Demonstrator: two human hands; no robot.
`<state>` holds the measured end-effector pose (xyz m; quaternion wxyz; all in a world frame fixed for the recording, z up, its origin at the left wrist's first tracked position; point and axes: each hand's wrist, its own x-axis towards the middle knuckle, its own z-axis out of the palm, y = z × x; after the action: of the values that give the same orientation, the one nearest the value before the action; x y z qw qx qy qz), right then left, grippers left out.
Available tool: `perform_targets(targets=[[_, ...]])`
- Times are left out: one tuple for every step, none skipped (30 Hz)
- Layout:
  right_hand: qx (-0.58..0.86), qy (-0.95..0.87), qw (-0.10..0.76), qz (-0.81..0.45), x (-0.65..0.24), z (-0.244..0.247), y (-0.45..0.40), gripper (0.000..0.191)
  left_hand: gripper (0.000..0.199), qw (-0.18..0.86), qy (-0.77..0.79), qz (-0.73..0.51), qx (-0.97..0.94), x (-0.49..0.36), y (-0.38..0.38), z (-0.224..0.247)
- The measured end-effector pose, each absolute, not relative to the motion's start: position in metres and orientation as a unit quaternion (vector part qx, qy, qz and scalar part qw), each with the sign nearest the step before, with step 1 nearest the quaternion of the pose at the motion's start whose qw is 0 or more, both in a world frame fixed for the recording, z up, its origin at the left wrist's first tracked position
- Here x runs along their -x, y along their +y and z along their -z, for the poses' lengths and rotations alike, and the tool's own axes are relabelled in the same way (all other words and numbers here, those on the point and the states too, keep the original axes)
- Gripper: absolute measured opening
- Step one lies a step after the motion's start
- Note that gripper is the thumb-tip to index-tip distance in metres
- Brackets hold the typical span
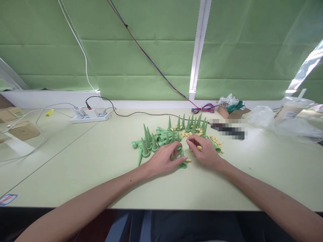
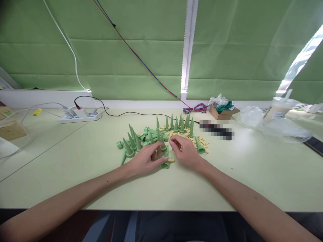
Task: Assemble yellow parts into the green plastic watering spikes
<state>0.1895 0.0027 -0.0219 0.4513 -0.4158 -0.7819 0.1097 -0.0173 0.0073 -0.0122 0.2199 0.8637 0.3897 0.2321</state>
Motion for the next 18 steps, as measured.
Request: perform_targets(targets=[[0.419,-0.781,0.45,-0.109,-0.1894,0.022,0.0028,0.016,0.036,0.22,0.382,-0.223,-0.869,0.0172,0.007,0.0118],[0.422,-0.78,0.449,-0.108,-0.1894,0.0221,0.0029,0.016,0.037,0.22,0.374,-0.216,-0.875,0.0172,0.0069,0.0114],[0.424,-0.78,0.448,-0.107,-0.1893,0.0223,0.003,0.016,0.038,0.217,0.365,-0.211,-0.88,0.0172,0.0069,0.0111],[0.425,-0.779,0.448,-0.107,-0.1893,0.0225,0.0031,0.016,0.039,0.213,0.357,-0.206,-0.886,0.0172,0.0071,0.011],[0.426,-0.779,0.448,-0.106,-0.1892,0.0226,0.0031,0.016,0.04,0.209,0.348,-0.201,-0.891,0.0173,0.0073,0.011],[0.427,-0.778,0.448,-0.105,-0.1892,0.0228,0.0031,0.016,0.04,0.207,0.34,-0.196,-0.896,0.0174,0.0077,0.0111],[0.428,-0.777,0.449,-0.104,-0.1891,0.0228,0.0031,0.016,0.04,0.206,0.333,-0.189,-0.9,0.0176,0.008,0.0112],[0.43,-0.776,0.449,-0.104,-0.1891,0.0228,0.003,0.016,0.041,0.207,0.326,-0.181,-0.904,0.0177,0.0083,0.0112],[0.433,-0.775,0.448,-0.104,-0.189,0.0227,0.0028,0.017,0.041,0.209,0.32,-0.172,-0.908,0.0177,0.0085,0.0111],[0.434,-0.775,0.448,-0.103,-0.189,0.0225,0.0027,0.017,0.041,0.211,0.314,-0.164,-0.911,0.0177,0.0086,0.0108],[0.435,-0.775,0.447,-0.103,-0.1889,0.0223,0.0025,0.017,0.04,0.211,0.308,-0.157,-0.914,0.0177,0.0085,0.0103],[0.436,-0.775,0.446,-0.102,-0.1888,0.0222,0.0024,0.017,0.039,0.209,0.303,-0.152,-0.917,0.0176,0.0084,0.0096],[0.437,-0.775,0.446,-0.102,-0.1887,0.0221,0.0022,0.017,0.037,0.207,0.297,-0.148,-0.92,0.0175,0.0082,0.0088],[0.438,-0.774,0.446,-0.102,-0.1886,0.0221,0.0021,0.017,0.035,0.204,0.29,-0.144,-0.924,0.0174,0.008,0.0079],[0.438,-0.774,0.446,-0.103,-0.1885,0.0222,0.0021,0.017,0.033,0.201,0.284,-0.14,-0.927,0.0173,0.0077,0.0071],[0.439,-0.773,0.446,-0.105,-0.1885,0.0224,0.002,0.017,0.032,0.199,0.279,-0.135,-0.93,0.0173,0.0075,0.0063],[0.439,-0.773,0.446,-0.106,-0.1884,0.0226,0.002,0.017,0.03,0.198,0.275,-0.13,-0.932,0.0173,0.0074,0.0057],[0.44,-0.772,0.446,-0.107,-0.1884,0.0228,0.002,0.017,0.029,0.197,0.273,-0.127,-0.933,0.0174,0.0073,0.0053]])
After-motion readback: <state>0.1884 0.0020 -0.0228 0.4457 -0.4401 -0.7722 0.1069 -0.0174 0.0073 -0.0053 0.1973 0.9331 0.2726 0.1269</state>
